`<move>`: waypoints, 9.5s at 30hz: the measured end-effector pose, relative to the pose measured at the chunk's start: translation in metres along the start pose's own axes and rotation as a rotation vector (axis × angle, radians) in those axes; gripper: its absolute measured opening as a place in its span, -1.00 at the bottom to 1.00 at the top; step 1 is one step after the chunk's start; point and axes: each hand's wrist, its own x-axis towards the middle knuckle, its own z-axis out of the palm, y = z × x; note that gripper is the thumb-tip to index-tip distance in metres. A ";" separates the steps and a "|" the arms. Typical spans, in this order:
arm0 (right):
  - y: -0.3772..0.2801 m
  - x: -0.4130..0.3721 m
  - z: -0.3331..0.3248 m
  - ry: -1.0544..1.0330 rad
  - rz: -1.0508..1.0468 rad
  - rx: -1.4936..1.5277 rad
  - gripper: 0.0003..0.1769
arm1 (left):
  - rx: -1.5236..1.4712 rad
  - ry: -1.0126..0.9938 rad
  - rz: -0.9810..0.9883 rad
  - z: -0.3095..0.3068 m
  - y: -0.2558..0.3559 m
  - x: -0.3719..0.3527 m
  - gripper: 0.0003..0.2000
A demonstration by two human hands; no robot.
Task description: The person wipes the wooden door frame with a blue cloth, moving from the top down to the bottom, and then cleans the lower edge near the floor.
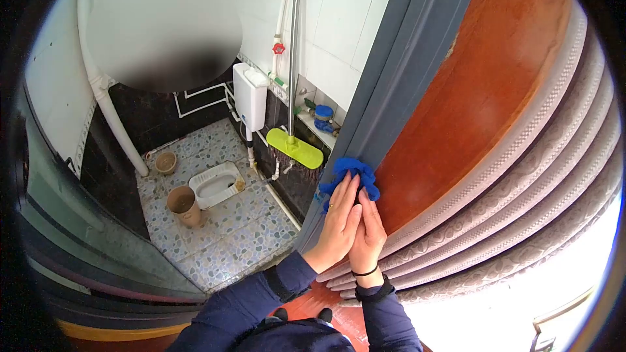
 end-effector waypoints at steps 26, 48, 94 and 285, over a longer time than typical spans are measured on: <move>0.101 -0.115 0.035 -0.225 0.262 -0.070 -0.57 | -0.044 -0.053 -0.383 0.017 -0.111 -0.122 -0.50; 0.009 -0.027 0.000 0.011 0.110 0.002 -0.58 | -0.129 -0.013 -0.084 -0.001 -0.004 -0.025 -0.53; 0.080 -0.090 0.024 -0.272 0.202 -0.014 -0.56 | -0.039 0.244 -0.493 0.020 -0.087 -0.091 -0.69; -0.083 0.103 0.060 0.470 -0.272 -0.618 -0.58 | -0.531 -0.235 0.334 -0.059 -0.005 0.213 -0.39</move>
